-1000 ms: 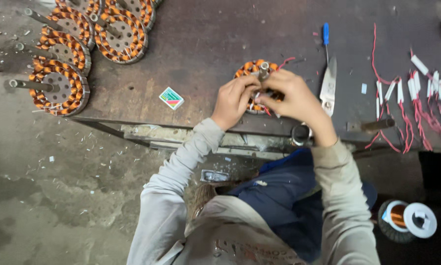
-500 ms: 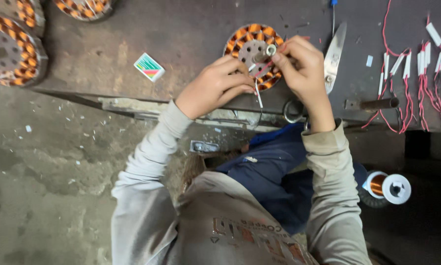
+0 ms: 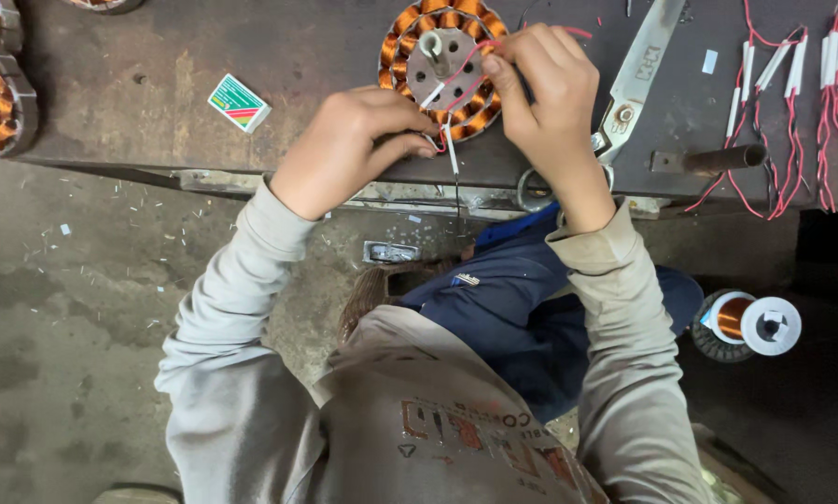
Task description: The person sits at a workbench and repeatedly strips insulation from red and black wires, twists them together, and secures them to a copper-wound motor stator using white plastic sleeves. The person uses shears to cut wires and sleeves, and a screwdriver to adjust connections.
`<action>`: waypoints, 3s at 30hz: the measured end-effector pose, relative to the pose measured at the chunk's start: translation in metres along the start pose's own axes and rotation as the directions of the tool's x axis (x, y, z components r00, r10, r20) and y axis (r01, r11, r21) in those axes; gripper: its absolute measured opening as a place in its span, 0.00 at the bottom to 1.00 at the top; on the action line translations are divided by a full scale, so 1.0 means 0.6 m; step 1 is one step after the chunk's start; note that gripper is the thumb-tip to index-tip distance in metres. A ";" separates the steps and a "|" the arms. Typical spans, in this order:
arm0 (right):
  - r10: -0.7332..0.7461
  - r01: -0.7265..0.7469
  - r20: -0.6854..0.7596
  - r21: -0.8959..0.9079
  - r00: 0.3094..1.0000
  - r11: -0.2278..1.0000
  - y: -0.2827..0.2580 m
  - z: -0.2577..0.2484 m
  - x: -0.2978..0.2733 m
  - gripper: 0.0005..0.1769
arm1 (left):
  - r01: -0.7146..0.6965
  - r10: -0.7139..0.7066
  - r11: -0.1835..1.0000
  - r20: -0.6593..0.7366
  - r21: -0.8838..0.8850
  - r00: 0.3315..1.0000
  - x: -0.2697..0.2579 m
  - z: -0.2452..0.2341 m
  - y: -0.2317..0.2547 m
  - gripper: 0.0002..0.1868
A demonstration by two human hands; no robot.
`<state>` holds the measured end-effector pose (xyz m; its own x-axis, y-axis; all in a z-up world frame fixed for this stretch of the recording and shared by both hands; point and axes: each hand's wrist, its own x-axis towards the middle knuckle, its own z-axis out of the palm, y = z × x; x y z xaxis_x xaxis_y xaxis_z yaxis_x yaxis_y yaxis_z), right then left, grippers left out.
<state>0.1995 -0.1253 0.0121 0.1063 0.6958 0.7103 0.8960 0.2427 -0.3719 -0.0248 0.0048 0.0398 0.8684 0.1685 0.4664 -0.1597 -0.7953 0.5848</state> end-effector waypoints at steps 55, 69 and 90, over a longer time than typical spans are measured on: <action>-0.100 0.080 0.090 0.208 0.991 0.975 0.075 -0.018 0.013 0.07 | 0.117 -0.129 0.945 0.022 0.304 0.991 0.018 0.016 0.002 0.08; -0.278 0.263 0.130 0.123 0.952 0.957 0.057 -0.023 0.033 0.06 | 0.392 -0.320 0.884 -0.280 0.255 0.905 0.002 0.031 -0.007 0.06; -0.167 0.115 0.212 0.238 0.963 0.965 0.073 -0.017 0.022 0.04 | -0.005 -0.011 0.956 0.050 0.293 0.999 -0.006 -0.023 -0.065 0.04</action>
<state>0.2443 -0.1126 0.0112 -0.1390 0.7726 0.6195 0.7741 0.4749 -0.4187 -0.0281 0.0432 0.0247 0.8924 0.1476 0.4265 -0.0190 -0.9319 0.3622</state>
